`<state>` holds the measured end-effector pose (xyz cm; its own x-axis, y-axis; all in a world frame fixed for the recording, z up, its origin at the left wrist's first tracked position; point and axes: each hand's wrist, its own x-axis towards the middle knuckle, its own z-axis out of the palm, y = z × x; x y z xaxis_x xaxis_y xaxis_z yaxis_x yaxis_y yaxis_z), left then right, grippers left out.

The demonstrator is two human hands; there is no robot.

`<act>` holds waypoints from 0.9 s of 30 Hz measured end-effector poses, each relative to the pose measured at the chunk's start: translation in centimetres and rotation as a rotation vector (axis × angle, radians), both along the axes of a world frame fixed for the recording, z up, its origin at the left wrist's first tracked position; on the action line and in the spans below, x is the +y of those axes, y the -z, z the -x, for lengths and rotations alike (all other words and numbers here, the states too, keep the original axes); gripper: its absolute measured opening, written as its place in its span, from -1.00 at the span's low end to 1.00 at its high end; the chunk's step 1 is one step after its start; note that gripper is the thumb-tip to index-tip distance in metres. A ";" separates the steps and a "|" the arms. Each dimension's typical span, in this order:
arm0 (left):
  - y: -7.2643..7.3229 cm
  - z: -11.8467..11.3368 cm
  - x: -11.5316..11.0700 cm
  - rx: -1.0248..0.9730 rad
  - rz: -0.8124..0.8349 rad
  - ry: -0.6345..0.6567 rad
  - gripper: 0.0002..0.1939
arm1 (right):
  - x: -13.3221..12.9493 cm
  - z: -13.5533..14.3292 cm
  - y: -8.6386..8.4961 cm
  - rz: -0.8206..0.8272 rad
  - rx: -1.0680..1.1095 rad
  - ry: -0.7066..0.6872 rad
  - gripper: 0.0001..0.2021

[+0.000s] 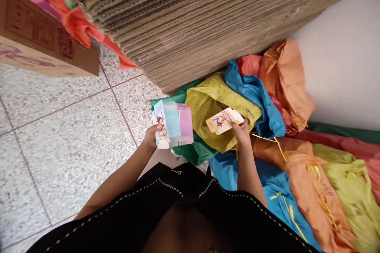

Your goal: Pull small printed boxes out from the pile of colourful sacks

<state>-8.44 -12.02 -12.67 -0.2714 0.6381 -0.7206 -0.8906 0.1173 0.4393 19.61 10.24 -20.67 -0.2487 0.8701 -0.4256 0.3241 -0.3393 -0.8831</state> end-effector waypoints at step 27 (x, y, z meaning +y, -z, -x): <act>-1.9 -0.6 -9.0 0.026 0.024 0.000 -0.69 | -19.9 14.6 -16.7 -0.363 -0.049 -0.903 -0.22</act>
